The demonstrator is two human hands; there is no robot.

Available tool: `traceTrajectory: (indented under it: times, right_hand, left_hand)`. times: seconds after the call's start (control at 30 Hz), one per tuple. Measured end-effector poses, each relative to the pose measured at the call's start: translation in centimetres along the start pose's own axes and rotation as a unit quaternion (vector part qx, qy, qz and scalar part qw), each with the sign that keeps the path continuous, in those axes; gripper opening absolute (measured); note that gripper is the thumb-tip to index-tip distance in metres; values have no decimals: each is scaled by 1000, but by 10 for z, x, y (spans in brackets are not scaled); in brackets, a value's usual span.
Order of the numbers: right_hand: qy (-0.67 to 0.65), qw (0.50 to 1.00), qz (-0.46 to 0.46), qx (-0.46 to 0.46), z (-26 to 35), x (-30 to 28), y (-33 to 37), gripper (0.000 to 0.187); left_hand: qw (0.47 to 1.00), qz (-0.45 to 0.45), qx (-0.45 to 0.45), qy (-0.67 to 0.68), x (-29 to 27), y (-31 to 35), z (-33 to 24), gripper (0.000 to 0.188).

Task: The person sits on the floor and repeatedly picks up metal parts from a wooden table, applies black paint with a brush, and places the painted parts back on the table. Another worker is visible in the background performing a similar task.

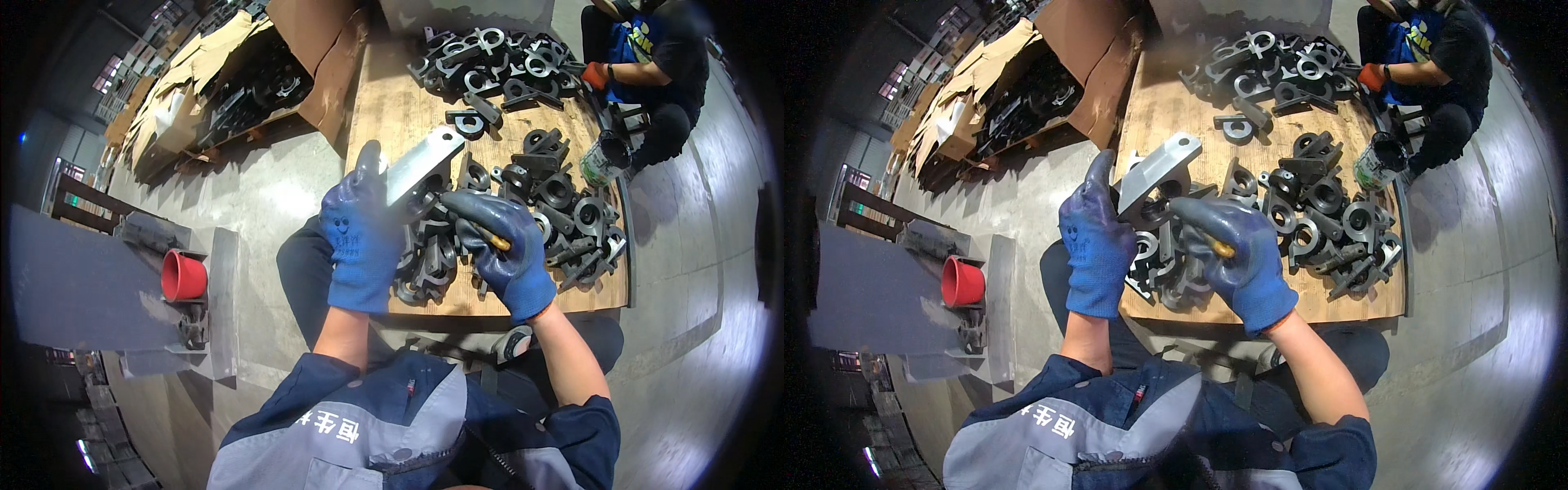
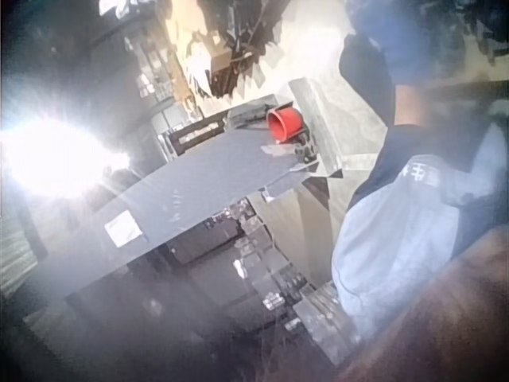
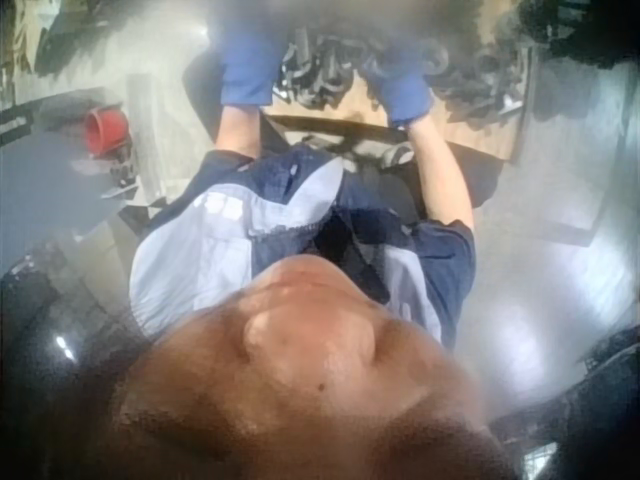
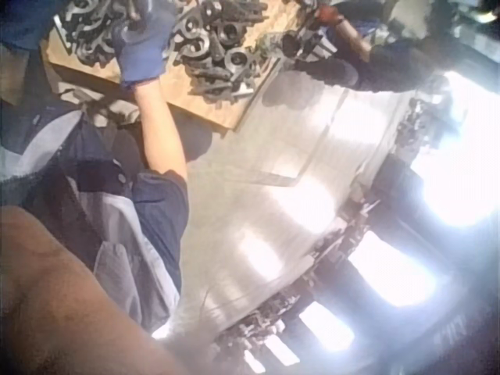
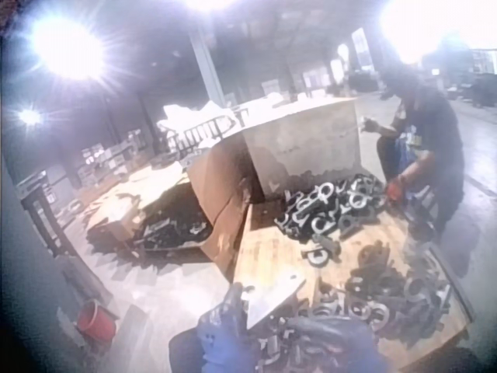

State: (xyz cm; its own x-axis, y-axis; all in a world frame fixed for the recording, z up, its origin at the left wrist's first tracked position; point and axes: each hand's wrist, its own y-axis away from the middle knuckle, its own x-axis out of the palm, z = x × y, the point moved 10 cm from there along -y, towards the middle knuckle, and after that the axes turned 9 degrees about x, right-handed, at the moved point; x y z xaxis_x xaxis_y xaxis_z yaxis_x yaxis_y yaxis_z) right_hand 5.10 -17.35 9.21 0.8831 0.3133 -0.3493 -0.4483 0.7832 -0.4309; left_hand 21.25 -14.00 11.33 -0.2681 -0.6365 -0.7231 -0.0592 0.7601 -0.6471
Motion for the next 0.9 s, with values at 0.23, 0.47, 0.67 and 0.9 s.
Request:
traceTrajectory:
  times: [0.23, 0.47, 0.67, 0.9]
  right_hand:
    - [-47, 998, 26, 41, -16, 10, 5, 53]
    - [74, 995, 8, -59, 8, -3, 5, 53]
    - [-207, 966, -50, 149, -28, -59, 13, 28]
    - [-412, 874, -159, 203, -33, -108, 9, 36]
  left_hand:
    - [997, 15, 10, -69, 3, 4, -5, 75]
    - [989, 68, -127, 27, 20, 11, 26, 71]
    - [953, 109, -230, 162, 61, 33, 67, 56]
    - [846, 280, -89, 446, 115, 80, 55, 29]
